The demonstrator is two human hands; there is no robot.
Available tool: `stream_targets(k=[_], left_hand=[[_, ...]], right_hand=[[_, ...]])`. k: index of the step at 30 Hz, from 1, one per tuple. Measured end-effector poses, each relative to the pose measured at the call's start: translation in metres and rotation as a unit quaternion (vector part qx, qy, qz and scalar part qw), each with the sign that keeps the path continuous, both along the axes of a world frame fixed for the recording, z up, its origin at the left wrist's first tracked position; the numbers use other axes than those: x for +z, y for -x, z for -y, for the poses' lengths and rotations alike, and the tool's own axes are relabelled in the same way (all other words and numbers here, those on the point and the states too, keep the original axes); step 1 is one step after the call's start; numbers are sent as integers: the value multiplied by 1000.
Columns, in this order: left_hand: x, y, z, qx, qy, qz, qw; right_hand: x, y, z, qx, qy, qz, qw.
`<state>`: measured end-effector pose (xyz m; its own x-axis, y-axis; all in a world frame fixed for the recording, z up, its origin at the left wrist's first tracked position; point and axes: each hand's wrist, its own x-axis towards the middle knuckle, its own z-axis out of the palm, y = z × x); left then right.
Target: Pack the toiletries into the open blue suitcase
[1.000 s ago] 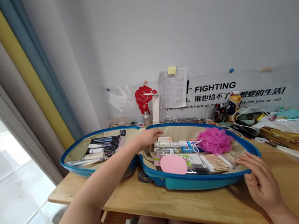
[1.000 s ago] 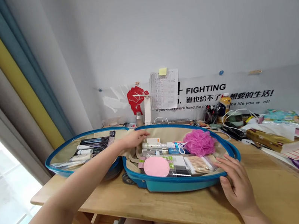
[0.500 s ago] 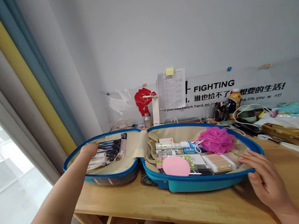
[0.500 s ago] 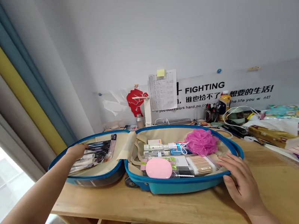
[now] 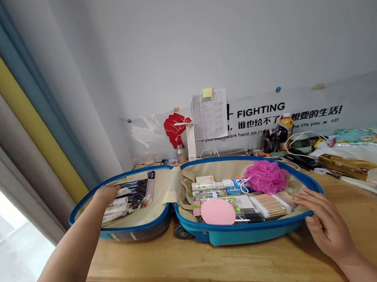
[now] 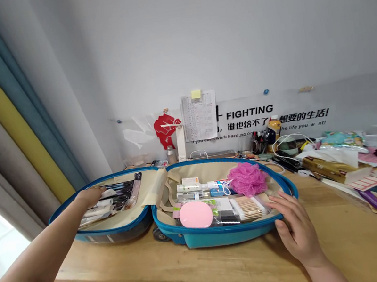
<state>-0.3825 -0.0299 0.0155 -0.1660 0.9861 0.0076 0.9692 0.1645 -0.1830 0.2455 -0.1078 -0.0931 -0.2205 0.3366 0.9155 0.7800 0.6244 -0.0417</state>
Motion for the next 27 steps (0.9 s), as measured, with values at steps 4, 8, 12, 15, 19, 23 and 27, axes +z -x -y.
stream_targets(k=[4, 8, 12, 15, 19, 23, 27], left_hand=[[22, -27, 1, 12, -41, -11, 999], [48, -90, -14, -91, -80, 4, 993], [51, -175, -24, -248, -45, 28, 967], [38, -229, -24, -321, -1, 34, 947], [16, -267, -23, -359, 51, 25, 931], [4, -275, -25, -362, 88, 18, 928], [0, -273, -27, -360, 102, 20, 927]], right_hand=[[0, 0, 0, 8, -2, 1, 1000], [0, 1, 1, 3, 7, -1, 1000], [-1, 1, 1, -3, 14, -13, 1000], [-2, 1, 1, -4, 11, -10, 1000], [-2, 0, 1, -1, 7, -5, 1000], [-2, 1, 2, -1, 8, -8, 1000], [-2, 1, 1, -3, 6, -7, 1000]])
